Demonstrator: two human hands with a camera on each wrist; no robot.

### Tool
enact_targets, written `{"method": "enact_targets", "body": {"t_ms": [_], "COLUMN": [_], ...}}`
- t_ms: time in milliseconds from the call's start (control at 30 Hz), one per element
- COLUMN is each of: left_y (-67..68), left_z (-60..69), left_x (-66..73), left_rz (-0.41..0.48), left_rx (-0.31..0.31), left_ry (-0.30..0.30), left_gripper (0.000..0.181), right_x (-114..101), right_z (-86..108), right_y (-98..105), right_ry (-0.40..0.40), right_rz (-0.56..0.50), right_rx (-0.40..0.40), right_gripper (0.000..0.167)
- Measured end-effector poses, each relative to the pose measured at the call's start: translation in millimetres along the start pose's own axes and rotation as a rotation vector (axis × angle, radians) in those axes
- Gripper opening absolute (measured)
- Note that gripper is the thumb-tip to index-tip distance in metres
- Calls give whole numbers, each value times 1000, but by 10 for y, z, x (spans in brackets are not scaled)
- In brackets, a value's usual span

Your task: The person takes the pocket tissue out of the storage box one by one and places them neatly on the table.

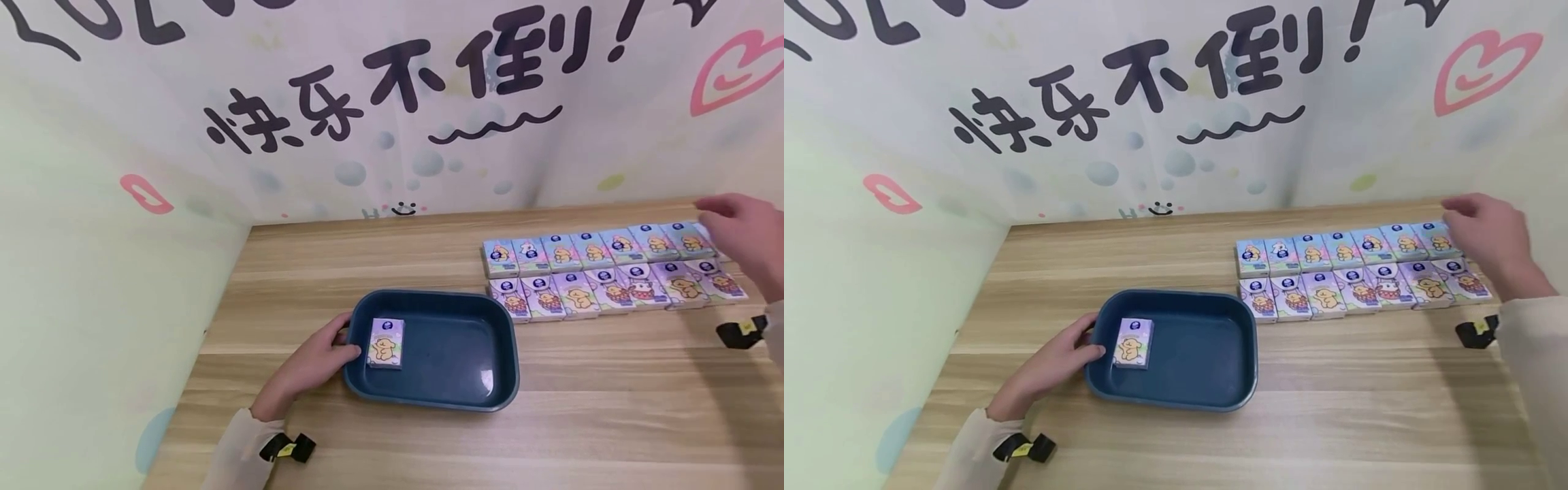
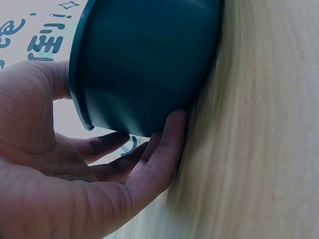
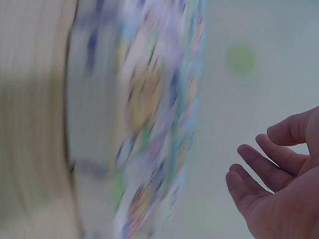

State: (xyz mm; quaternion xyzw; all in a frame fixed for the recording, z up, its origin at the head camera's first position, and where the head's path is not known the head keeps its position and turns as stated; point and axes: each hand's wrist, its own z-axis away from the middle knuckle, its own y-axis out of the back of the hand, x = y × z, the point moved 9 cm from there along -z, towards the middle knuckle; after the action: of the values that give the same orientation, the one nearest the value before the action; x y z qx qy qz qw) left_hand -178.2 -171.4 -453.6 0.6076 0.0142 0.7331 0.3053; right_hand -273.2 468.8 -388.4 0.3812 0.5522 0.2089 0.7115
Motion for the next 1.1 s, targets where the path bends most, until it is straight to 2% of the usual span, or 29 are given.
{"method": "enact_targets", "body": {"t_ms": [133, 200, 333, 467, 633, 933, 1033, 1100], "left_y": [-3, -5, -15, -9, 4, -3, -3, -4], "left_z": [2, -1, -1, 5, 8, 24, 20, 17], "left_x": [3, 1, 1, 4, -5, 7, 16, 23], "left_rz": [-5, -7, -15, -19, -18, -15, -16, -16], "left_rx": [6, 9, 11, 16, 20, 20, 21, 16], "left_ry": [5, 8, 7, 10, 18, 12, 14, 9], "left_gripper": [64, 63, 63, 64, 64, 64, 64, 64], "right_x": [-647, -926, -1389, -1781, -2183, -2730, -2876, -2960], "right_z": [243, 377, 703, 1057, 1446, 1996, 2141, 2220], "right_y": [-220, -367, -679, -933, -1210, -1776, -1973, -2124], "right_ry": [236, 336, 487, 611, 755, 929, 982, 992], "right_rz": [111, 127, 122, 107, 115, 159, 172, 192], "right_rx": [-4, -29, -96, -120, -154, -263, -319, -384], "right_gripper": [57, 51, 44, 37, 33, 29, 30, 32]}}
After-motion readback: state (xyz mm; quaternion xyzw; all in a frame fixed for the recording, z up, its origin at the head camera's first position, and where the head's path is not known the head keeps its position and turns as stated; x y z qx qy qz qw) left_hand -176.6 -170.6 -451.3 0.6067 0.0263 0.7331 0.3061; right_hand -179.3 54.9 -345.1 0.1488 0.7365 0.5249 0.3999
